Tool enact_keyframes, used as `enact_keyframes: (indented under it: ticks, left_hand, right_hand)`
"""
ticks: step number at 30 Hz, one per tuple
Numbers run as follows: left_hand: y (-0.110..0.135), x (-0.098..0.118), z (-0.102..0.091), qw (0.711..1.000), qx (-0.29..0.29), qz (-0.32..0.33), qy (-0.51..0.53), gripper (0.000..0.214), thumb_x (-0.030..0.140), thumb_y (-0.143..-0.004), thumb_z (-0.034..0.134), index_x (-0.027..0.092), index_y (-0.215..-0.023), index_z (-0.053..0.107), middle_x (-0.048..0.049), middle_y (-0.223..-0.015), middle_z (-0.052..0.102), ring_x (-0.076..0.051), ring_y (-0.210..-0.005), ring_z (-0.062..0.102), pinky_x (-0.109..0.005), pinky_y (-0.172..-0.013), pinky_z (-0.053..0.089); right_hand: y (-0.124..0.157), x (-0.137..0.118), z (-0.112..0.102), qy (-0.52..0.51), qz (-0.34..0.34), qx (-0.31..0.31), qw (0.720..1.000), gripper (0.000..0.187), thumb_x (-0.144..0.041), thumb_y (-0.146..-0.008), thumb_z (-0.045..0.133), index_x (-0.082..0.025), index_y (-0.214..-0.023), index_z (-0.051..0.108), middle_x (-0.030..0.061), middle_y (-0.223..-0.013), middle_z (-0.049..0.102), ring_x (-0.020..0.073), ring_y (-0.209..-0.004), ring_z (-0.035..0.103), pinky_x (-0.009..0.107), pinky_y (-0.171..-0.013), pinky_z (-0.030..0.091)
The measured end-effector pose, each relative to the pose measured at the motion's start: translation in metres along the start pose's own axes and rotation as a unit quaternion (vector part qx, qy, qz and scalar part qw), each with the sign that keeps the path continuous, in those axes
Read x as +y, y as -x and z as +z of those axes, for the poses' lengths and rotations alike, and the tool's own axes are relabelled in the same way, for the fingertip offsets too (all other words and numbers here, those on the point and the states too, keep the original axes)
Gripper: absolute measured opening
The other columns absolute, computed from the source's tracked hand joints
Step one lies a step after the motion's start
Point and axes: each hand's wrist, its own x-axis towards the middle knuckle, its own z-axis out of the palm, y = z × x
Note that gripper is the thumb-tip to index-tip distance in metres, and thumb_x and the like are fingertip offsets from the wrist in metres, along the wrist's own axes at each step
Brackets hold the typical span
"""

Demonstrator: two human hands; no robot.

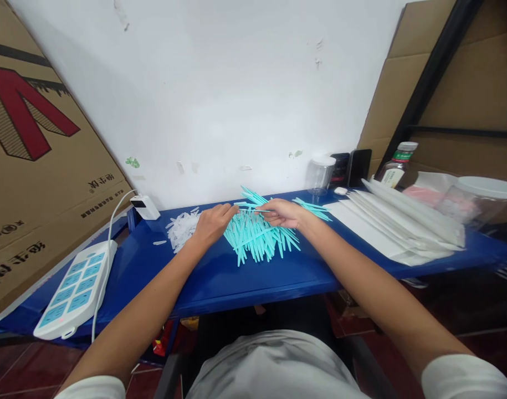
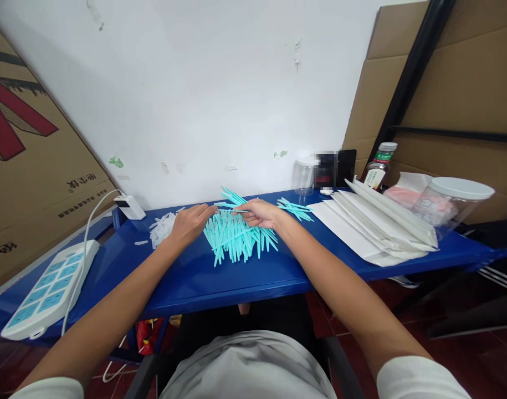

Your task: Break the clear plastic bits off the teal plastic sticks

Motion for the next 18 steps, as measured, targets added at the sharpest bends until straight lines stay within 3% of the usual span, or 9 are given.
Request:
enact_keyframes:
  ticks: [8,12,14,16,18]
  left_hand:
    - [0.000,0.000,0.000,1.000,0.006,0.004,0.014,0.037,0.034,-0.109,0.037,0.023,-0.114,0.072,-0.0104,-0.089,0.070,-0.021,-0.081,0.063,-0.031,-0.059,0.033]
    - [-0.002,0.000,0.000,0.999,0.015,-0.022,0.044,0.036,0.036,-0.109,0.039,0.025,-0.119,0.072,-0.0095,-0.090,0.073,-0.021,-0.083,0.066,-0.030,-0.061,0.035]
    - [-0.003,0.002,0.000,0.996,0.033,-0.043,0.073,0.038,0.041,-0.109,0.039,0.024,-0.117,0.073,-0.0092,-0.095,0.075,-0.021,-0.086,0.068,-0.029,-0.066,0.039]
    - [-0.005,0.003,-0.001,0.987,0.064,-0.077,0.123,0.040,0.046,-0.108,0.041,0.023,-0.116,0.072,-0.0086,-0.102,0.077,-0.020,-0.088,0.070,-0.029,-0.072,0.042]
    - [-0.006,0.003,-0.003,0.973,0.091,-0.128,0.167,0.041,0.048,-0.107,0.041,0.022,-0.117,0.072,-0.0073,-0.101,0.078,-0.019,-0.084,0.070,-0.029,-0.074,0.044]
  right_hand:
    - [0.003,-0.001,-0.001,0.052,-0.015,-0.002,0.999,0.020,-0.025,-0.094,0.067,-0.014,-0.080,0.058,-0.0108,-0.051,0.028,0.0043,-0.043,0.014,0.016,-0.035,0.015]
    - [0.009,-0.002,0.000,0.118,-0.050,-0.075,0.989,0.034,-0.045,-0.098,0.065,-0.011,-0.100,0.067,-0.0104,-0.058,0.026,0.0054,-0.047,0.016,0.017,-0.040,0.018]
    - [0.011,-0.002,0.002,0.137,-0.063,-0.101,0.983,0.041,-0.053,-0.098,0.063,-0.012,-0.101,0.066,-0.0098,-0.060,0.025,0.0059,-0.048,0.017,0.018,-0.042,0.019]
    - [0.011,-0.002,0.002,0.161,-0.081,-0.092,0.979,0.043,-0.057,-0.097,0.062,-0.015,-0.098,0.064,-0.0090,-0.061,0.026,0.0066,-0.049,0.019,0.019,-0.043,0.020]
    - [0.010,-0.003,-0.003,0.226,-0.110,-0.043,0.967,0.043,-0.060,-0.098,0.058,-0.017,-0.095,0.062,-0.0068,-0.061,0.032,0.0079,-0.050,0.024,0.020,-0.045,0.023]
